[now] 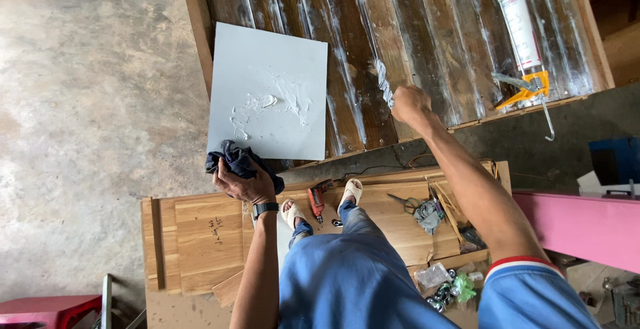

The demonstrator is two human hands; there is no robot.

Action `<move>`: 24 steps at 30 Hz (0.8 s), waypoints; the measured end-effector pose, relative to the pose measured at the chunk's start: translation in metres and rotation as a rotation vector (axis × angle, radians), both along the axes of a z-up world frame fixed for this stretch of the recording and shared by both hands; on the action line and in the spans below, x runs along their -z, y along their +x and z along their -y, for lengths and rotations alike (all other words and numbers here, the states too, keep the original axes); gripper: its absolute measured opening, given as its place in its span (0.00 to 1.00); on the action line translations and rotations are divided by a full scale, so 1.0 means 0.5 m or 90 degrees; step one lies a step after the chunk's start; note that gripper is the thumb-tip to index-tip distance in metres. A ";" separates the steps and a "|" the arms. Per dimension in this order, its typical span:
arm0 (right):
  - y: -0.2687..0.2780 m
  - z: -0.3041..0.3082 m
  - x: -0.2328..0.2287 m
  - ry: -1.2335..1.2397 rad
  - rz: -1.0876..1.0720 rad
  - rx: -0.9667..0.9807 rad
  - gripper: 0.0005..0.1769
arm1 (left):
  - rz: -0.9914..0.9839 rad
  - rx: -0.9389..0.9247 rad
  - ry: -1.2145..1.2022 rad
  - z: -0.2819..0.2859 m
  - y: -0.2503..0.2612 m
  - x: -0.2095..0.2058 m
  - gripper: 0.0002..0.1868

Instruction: The person uses a putty knife to scoop white filler from a metal sheet and applies it into the gaps between wooden planks on a workbench. They repeatedly spread and smooth the filler along the seams, occasionally wiping the tool on a cloth.

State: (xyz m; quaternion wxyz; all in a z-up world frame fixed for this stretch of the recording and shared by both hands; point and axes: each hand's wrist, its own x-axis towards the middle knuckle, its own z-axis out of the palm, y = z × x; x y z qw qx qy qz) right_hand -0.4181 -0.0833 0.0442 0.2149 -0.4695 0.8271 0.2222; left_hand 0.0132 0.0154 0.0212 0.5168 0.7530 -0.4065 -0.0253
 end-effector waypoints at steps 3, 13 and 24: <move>-0.029 -0.016 0.101 -0.078 0.017 0.006 0.11 | -0.001 -0.002 0.003 -0.002 0.007 0.013 0.31; 0.028 -0.076 0.008 -0.102 0.007 -0.111 0.11 | 0.001 0.010 0.012 -0.004 0.006 -0.006 0.31; 0.012 -0.094 -0.029 -0.053 0.018 -0.094 0.16 | -0.017 0.013 0.018 -0.006 0.008 0.004 0.33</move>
